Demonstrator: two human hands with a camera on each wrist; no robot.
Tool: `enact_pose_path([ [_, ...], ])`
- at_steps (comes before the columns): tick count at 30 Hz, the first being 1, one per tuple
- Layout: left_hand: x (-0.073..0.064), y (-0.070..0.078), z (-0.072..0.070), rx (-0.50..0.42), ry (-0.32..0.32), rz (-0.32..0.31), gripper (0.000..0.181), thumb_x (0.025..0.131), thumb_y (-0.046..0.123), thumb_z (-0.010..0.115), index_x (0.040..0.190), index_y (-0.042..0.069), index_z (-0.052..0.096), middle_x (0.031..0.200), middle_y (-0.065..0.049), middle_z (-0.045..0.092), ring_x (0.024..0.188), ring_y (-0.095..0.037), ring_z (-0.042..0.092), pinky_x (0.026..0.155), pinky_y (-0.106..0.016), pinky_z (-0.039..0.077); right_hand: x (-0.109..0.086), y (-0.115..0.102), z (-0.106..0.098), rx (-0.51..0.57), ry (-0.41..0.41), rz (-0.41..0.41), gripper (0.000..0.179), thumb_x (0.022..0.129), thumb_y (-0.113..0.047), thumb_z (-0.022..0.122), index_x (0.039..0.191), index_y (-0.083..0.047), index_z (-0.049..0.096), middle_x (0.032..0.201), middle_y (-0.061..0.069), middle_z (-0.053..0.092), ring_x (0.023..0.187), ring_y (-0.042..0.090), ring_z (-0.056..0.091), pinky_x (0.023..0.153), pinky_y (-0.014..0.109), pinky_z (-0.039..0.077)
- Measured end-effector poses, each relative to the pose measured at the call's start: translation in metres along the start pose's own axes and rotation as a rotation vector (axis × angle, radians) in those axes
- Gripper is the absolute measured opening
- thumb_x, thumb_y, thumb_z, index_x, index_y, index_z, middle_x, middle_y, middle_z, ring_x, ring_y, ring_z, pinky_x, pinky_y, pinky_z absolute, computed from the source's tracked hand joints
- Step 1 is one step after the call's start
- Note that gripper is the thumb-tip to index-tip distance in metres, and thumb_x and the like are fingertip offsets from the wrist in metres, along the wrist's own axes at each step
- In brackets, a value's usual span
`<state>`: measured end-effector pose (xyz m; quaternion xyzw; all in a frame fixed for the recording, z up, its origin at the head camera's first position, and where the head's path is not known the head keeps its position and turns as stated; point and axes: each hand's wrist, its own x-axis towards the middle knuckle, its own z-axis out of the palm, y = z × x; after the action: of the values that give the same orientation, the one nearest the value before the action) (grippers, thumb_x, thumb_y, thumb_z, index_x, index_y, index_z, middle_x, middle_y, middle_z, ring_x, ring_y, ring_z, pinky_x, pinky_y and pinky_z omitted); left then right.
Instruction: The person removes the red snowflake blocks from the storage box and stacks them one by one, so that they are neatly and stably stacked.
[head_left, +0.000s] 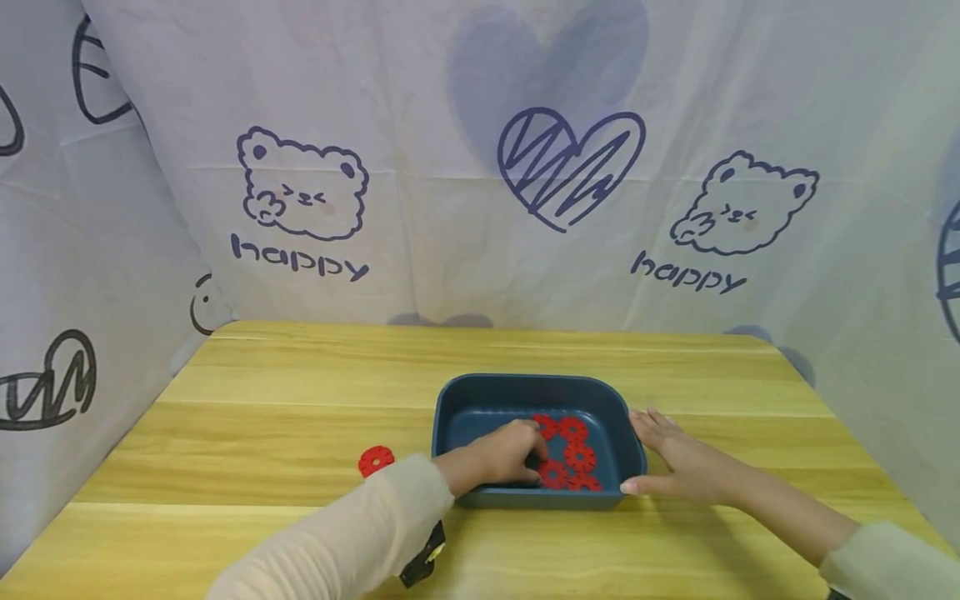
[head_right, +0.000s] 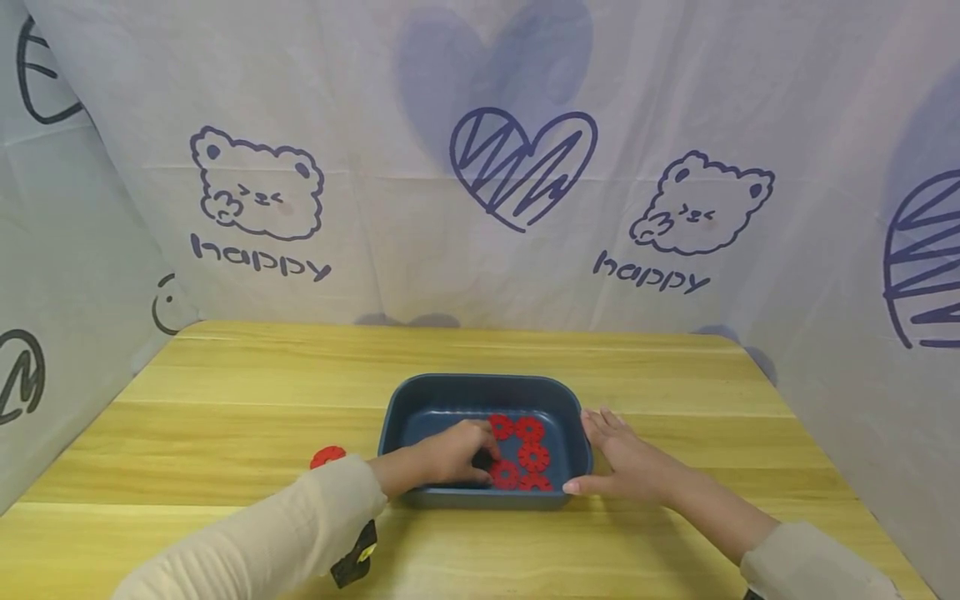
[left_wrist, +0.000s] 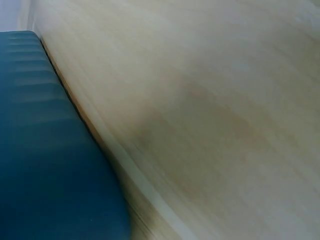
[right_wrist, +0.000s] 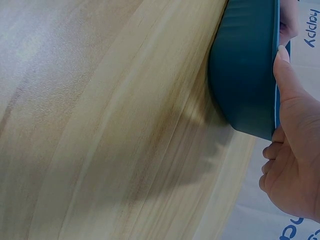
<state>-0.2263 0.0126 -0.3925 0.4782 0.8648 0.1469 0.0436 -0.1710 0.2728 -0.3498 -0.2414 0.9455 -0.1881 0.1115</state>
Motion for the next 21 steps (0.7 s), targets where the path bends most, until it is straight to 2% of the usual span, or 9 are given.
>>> enact_pose_path([
  [9,0.0019,0.0022,0.0014,0.071,-0.012,-0.025,0.016,0.081,0.017,0.072,0.092,0.005,0.072,0.089,-0.003,0.069,0.086,-0.013,0.059,0.075,-0.014,0.047,0.0004,0.0009,0.0018,0.0,0.007,-0.003,0.096,0.08,-0.049,0.065,0.141,0.013,0.023,0.146,0.034,0.02,0.133,0.056,0.011,0.1,0.07,0.022],
  [13,0.0024,0.0023,0.0016,0.074,-0.011,-0.024,0.016,0.081,0.017,0.072,0.091,0.005,0.071,0.09,-0.003,0.068,0.087,-0.013,0.06,0.075,-0.015,0.048,0.0002,0.0008,0.0022,-0.005,0.013,-0.002,0.096,0.08,-0.05,0.065,0.141,0.013,0.023,0.146,0.033,0.02,0.133,0.056,0.011,0.099,0.07,0.022],
  [21,0.0048,0.0043,0.0013,0.073,-0.044,-0.043,0.027,0.08,0.017,0.073,0.103,0.003,0.069,0.101,-0.005,0.067,0.096,-0.015,0.061,0.082,-0.017,0.048,-0.0005,0.0009,0.0032,0.0,0.014,0.011,0.097,0.08,-0.052,0.064,0.14,0.014,0.024,0.147,0.032,0.021,0.134,0.055,0.01,0.101,0.068,0.021],
])
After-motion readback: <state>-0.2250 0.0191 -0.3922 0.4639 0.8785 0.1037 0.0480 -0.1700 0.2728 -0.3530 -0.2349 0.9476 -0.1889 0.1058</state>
